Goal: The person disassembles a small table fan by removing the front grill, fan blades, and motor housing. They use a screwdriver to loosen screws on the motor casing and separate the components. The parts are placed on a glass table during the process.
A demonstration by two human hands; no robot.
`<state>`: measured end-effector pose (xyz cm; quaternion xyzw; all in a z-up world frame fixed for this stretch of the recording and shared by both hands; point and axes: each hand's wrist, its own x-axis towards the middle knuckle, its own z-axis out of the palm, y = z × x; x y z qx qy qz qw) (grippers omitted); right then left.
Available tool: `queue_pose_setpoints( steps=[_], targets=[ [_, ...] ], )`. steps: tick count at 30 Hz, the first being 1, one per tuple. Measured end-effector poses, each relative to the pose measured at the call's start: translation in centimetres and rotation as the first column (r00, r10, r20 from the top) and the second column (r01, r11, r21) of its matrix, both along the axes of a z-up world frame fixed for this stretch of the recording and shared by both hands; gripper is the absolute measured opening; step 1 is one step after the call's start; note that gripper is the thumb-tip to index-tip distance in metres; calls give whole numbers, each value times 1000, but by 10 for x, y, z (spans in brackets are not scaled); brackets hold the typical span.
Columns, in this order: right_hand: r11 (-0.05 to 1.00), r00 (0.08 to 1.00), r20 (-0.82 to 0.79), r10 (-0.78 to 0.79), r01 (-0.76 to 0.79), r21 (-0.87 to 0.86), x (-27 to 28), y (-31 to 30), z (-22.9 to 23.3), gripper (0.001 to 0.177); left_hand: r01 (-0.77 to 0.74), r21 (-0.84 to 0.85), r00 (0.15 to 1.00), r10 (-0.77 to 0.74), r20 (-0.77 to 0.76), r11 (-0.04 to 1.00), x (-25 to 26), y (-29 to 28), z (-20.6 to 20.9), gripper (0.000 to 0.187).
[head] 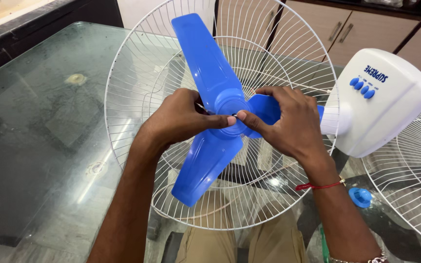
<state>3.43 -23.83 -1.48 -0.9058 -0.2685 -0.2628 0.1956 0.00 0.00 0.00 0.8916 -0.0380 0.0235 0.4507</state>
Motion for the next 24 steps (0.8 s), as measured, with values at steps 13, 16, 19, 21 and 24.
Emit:
queue_pose_setpoints(
  steps=[13,16,19,21,24],
  targets=[
    [982,958,-285,38,18,189,2,0,2,67,-52,-99,998,49,-25,994,-3,-10,4,49],
    [977,947,-321,28,42,208,1,0,3,66,-41,-112,999,40,-13,993,-5,-10,6,47],
    [978,935,-353,-16,87,188,-2,3,6,66,-46,-114,999,44,-16,992,-6,-11,8,47],
    [976,923,-379,-67,140,169,-5,3,9,66,-62,-126,998,58,-37,990,-6,-12,9,49],
    [977,949,-311,-50,111,182,-9,4,14,64,-17,-198,1000,19,11,980,-9,-11,10,44]
  ],
)
